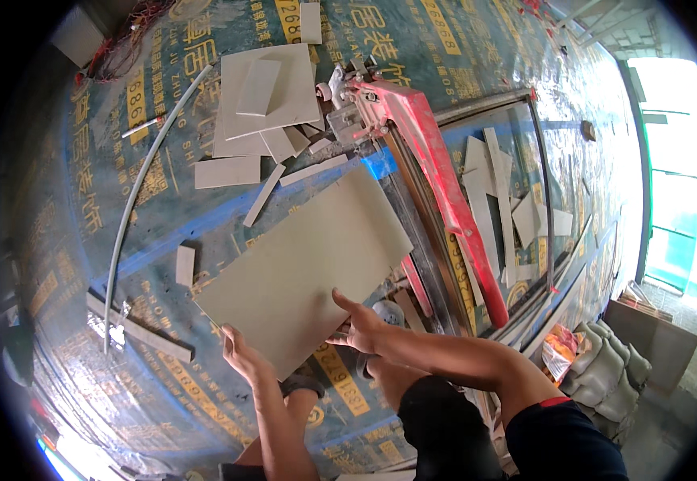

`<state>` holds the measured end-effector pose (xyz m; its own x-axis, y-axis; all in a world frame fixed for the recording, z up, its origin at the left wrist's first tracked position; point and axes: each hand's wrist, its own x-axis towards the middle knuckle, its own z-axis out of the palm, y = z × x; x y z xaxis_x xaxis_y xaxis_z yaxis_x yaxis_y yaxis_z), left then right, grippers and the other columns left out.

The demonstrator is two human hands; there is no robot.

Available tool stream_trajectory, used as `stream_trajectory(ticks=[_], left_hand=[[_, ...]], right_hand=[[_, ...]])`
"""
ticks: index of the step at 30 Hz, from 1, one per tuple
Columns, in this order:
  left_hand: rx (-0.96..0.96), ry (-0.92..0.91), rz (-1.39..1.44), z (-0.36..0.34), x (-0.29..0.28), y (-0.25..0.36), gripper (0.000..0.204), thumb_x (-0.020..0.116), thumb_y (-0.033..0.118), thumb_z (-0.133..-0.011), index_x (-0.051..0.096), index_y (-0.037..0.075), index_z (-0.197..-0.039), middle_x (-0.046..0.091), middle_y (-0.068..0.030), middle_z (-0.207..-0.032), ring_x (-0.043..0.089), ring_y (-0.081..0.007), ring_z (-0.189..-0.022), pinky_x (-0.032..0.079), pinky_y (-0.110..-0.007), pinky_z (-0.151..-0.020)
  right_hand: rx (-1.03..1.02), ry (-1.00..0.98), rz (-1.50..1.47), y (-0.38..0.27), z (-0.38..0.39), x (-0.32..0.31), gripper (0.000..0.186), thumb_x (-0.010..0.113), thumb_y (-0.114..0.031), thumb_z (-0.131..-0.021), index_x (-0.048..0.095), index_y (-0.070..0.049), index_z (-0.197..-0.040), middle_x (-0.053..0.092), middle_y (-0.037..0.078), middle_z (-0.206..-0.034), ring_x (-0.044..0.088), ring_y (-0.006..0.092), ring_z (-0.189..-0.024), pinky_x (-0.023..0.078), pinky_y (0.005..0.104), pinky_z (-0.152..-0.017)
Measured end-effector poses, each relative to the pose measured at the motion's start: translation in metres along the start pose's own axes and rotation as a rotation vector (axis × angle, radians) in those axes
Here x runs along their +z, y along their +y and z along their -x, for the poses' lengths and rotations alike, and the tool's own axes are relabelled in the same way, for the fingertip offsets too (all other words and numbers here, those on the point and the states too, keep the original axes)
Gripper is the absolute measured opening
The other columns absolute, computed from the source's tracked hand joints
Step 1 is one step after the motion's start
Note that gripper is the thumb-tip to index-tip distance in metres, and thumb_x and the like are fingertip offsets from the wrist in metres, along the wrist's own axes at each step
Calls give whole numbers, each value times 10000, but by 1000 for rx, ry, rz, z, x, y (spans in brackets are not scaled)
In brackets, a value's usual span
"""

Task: The person applies adhesive to a ceiling panel using a notched trowel, then uses a rubber mallet to tap a tile into place within a recessed ceiling niche. Later, the person sits on the floor to measure and mark a tile with a ruler and marker.

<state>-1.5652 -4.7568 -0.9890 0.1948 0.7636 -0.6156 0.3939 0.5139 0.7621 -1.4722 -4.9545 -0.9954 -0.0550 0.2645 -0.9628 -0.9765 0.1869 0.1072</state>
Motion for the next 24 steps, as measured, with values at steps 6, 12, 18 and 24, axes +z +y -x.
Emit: stream_trajectory(ticks=[6, 12, 18, 24], left_hand=[[3, -131, 110, -60, 51, -57, 430, 511, 347, -1014, 634, -61, -1071, 643, -66, -930, 572, -155, -805, 481, -305, -728], [-37, -217, 114, -92, 104, -89, 448, 536, 386, -1000, 646, -48, -1027, 638, -71, -915, 579, -157, -797, 485, -305, -722], [3, -242, 9, -103, 144, -88, 491, 604, 465, -949, 614, -15, -845, 540, -21, -743, 472, -128, -683, 418, -308, -615], [8, -273, -44, -108, 156, -94, 529, 651, 510, -904, 598, -14, -848, 522, -32, -760, 463, -146, -700, 425, -308, -637]], right_hand=[[-187, -162, -30, -16, -58, -44, 641, 623, -492, -924, 423, -92, -1385, 495, 127, -1330, 519, 288, -1210, 422, 515, -1043], [-313, -163, 24, -56, -92, -69, 618, 633, -525, -903, 485, -90, -1317, 545, 110, -1221, 547, 271, -1143, 423, 516, -1035], [-459, -138, 27, -85, -94, -66, 597, 636, -475, -915, 462, -92, -1338, 515, 117, -1267, 537, 275, -1163, 445, 481, -1010], [-554, -80, 151, -99, -98, -69, 409, 585, -321, -975, 485, -104, -1306, 554, 95, -1245, 575, 258, -1127, 516, 436, -935]])
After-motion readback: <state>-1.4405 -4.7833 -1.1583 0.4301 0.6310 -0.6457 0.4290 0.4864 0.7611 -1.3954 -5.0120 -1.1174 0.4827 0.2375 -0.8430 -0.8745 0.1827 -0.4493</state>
